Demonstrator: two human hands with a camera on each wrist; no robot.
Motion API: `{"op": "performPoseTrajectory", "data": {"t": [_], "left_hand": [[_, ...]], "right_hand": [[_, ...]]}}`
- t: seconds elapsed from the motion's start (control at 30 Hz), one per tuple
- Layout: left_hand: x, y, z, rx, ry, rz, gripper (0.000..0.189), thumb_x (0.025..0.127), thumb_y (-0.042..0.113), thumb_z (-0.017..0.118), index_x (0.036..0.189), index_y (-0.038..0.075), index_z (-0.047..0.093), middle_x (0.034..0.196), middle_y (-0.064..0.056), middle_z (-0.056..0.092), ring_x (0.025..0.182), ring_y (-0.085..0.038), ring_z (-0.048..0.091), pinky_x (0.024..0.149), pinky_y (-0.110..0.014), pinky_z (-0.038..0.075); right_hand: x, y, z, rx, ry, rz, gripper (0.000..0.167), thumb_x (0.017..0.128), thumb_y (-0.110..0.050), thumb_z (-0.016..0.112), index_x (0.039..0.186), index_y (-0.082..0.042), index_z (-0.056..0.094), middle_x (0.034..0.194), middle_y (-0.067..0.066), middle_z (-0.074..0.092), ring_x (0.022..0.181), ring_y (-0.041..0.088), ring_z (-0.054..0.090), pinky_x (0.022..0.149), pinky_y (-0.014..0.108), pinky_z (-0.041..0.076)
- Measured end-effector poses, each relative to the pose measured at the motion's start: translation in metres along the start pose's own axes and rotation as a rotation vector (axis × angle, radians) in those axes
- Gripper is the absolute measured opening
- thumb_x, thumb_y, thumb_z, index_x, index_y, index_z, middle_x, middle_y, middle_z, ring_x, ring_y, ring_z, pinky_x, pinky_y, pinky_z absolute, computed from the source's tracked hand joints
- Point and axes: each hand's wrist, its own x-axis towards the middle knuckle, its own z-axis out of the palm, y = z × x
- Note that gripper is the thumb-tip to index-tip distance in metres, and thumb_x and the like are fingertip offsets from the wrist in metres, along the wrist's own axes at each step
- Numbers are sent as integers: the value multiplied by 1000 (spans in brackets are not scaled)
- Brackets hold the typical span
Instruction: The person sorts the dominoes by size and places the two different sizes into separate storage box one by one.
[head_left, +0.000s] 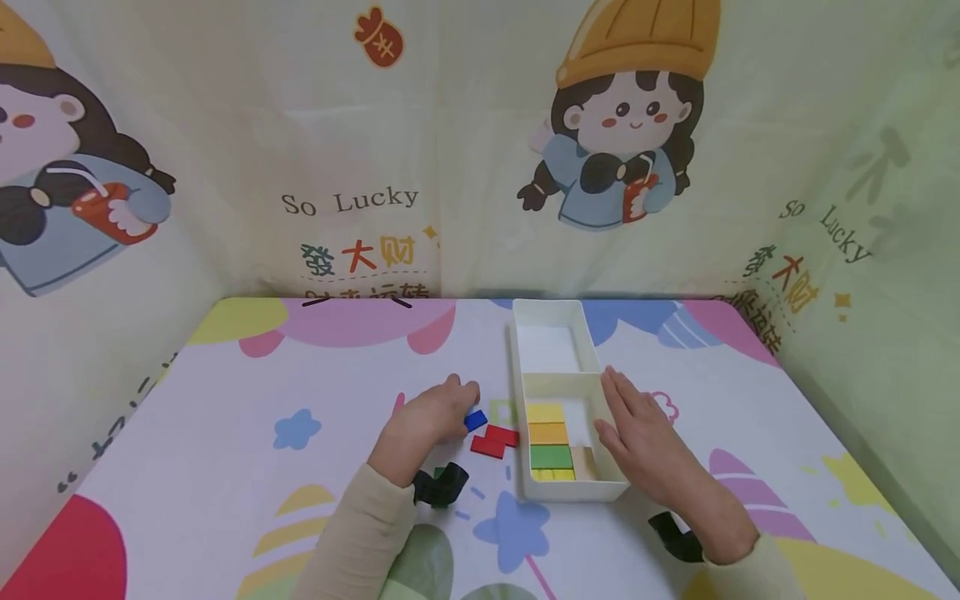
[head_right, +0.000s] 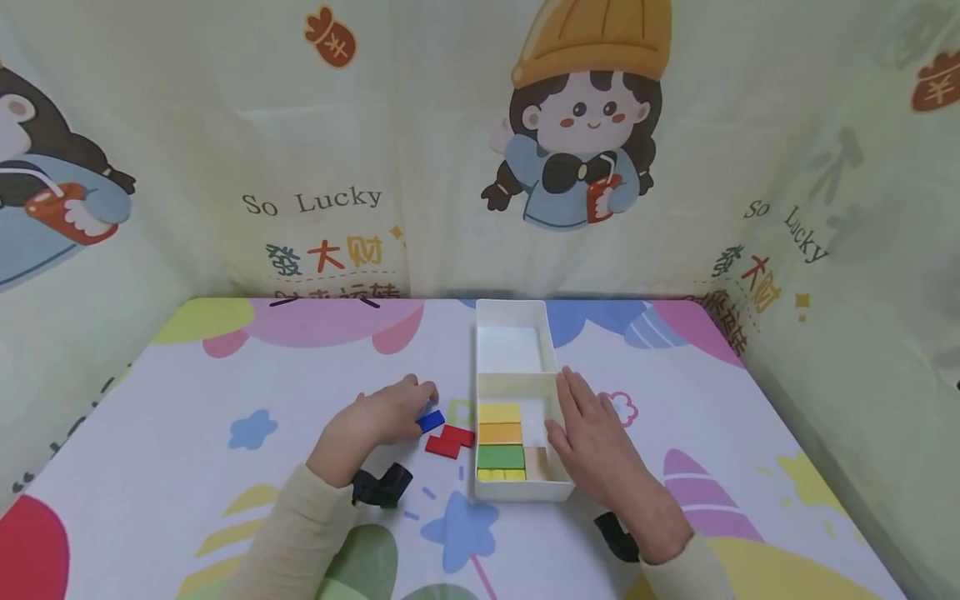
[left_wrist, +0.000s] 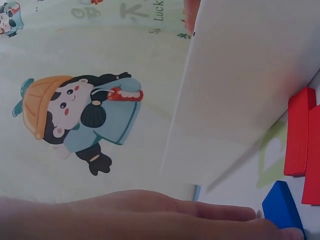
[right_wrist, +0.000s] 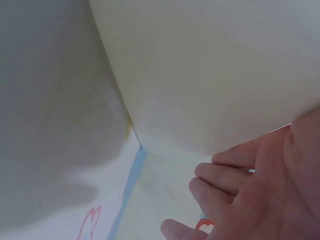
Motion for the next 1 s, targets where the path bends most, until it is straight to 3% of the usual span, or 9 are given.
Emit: {"op": "performPoseTrajectory", "data": {"t": [0.3, 0.6, 1.0], "left_hand": [[7, 1, 3, 49, 25, 37, 32, 88, 10, 73, 116, 14, 58, 104, -8, 56, 97, -19, 53, 91, -38, 55], [12, 0, 4, -36, 49, 60, 31, 84, 16, 79, 109, 13, 61, 98, -4, 56, 92, -17, 52, 83, -33, 56], [16, -2, 9, -9, 72, 102, 32, 82, 14, 81, 108, 14, 63, 97, -2, 58, 90, -14, 54, 86, -31, 57]], "right_hand": [[0, 1, 1, 9, -4, 0, 73, 101, -31, 52, 157, -2, 17, 165, 17, 16, 150, 40, 21, 116, 64, 22], [0, 2, 1, 6, 0, -1, 72, 101, -30, 52, 157, -2, 17, 165, 17, 17, 150, 41, 21, 117, 65, 21], [-1, 2, -7, 9, 0, -33, 69, 104, -39, 47, 157, -2, 20, 165, 16, 18, 150, 39, 21, 116, 66, 18]]}}
